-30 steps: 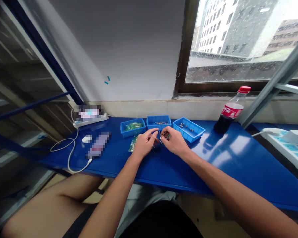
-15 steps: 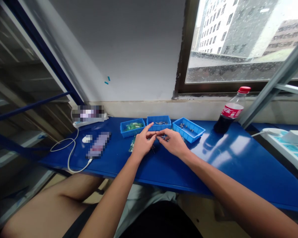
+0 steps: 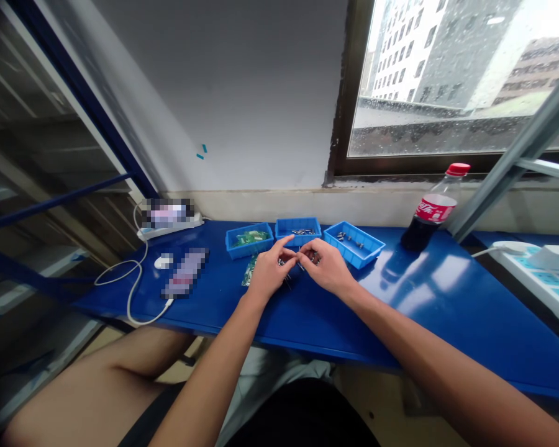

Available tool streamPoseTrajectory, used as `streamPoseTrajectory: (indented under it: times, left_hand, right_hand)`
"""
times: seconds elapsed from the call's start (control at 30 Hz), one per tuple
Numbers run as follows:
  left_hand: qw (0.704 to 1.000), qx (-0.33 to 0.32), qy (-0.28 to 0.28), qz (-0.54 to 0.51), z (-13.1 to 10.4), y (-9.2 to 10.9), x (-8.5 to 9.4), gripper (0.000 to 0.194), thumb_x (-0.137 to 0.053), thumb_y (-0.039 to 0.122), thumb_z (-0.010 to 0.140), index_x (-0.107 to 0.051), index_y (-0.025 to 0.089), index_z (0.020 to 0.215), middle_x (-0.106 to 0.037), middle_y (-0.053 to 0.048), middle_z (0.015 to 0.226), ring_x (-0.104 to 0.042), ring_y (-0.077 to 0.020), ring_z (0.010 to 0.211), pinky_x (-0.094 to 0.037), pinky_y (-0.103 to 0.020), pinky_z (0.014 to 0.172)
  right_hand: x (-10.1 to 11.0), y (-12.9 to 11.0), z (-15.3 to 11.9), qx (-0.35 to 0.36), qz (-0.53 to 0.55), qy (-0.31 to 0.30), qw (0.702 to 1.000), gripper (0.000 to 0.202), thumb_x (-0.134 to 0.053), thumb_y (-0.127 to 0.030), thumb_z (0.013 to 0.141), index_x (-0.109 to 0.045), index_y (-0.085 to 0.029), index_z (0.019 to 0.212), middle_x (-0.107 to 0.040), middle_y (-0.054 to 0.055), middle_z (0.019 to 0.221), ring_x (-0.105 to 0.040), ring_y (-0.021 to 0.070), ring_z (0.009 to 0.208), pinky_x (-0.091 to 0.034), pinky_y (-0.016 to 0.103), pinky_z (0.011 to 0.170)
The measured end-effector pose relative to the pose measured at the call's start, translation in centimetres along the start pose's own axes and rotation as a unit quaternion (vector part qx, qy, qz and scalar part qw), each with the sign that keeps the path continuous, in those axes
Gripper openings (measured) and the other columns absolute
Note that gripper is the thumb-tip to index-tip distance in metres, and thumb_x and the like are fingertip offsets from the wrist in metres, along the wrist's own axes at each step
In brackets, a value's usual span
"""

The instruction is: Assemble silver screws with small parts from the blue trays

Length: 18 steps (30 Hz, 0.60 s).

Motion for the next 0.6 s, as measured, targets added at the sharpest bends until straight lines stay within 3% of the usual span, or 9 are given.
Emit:
streamPoseTrajectory:
  times: [0.17, 0.27, 0.47, 0.6]
  left_hand:
    - [0.982, 0.054, 0.068, -0.169, 0.4, -0.8, 0.6, 0.059, -0.075, 0.026, 0.091, -0.054, 0.02, 0.146, -0.081, -0.008, 0.104, -0.077, -0.0203, 0.096, -0.06, -0.035, 0.093]
    - [0.968, 0.073, 0.069, -0.229, 0.5, -1.2, 0.6, 0.059, -0.077, 0.025, 0.088, -0.056, 0.017, 0.143, -0.081, -0.01, 0.103, -0.078, -0.0207, 0.095, -0.061, -0.035, 0.092]
    - [0.981, 0.068, 0.021, -0.179, 0.4, -0.7, 0.0, 0.029, -0.077, 0.035, 0.089, -0.078, 0.017, 0.112, -0.079, -0.012, 0.115, -0.076, -0.0247, 0.107, -0.06, -0.036, 0.096]
    - [0.983, 0.048, 0.027, -0.176, 0.4, -0.8, 0.0, 0.022, -0.075, 0.036, 0.09, -0.081, 0.018, 0.103, -0.08, -0.01, 0.114, -0.075, -0.0242, 0.108, -0.06, -0.037, 0.098]
  right_hand:
    - [0.0, -0.1, 0.1, -0.014, 0.017, -0.004, 1.0, 0.027, -0.059, -0.046, 0.099, -0.07, -0.022, 0.093, -0.073, 0.006, 0.092, -0.066, 0.0216, 0.079, -0.054, 0.034, 0.069]
    - [-0.7, 0.1, -0.1, 0.01, 0.007, -0.041, 0.999, 0.024, -0.06, -0.044, 0.099, -0.072, -0.023, 0.096, -0.073, 0.006, 0.092, -0.066, 0.0215, 0.08, -0.053, 0.034, 0.071]
    - [-1.0, 1.0, -0.1, -0.02, 0.035, -0.044, 0.998, 0.026, -0.058, -0.043, 0.1, -0.073, -0.022, 0.102, -0.074, 0.005, 0.096, -0.067, 0.0214, 0.083, -0.053, 0.035, 0.075]
    - [-0.8, 1.0, -0.1, -0.029, 0.052, -0.052, 0.997, 0.03, -0.06, -0.048, 0.099, -0.074, -0.022, 0.101, -0.075, 0.005, 0.095, -0.067, 0.0215, 0.082, -0.054, 0.035, 0.076]
Point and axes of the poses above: each hand's wrist, its own z-axis towards the middle knuckle, its own x-axis out of the back of the hand, y = z × x, the point moved 6 cm from there along z, towards the middle knuckle
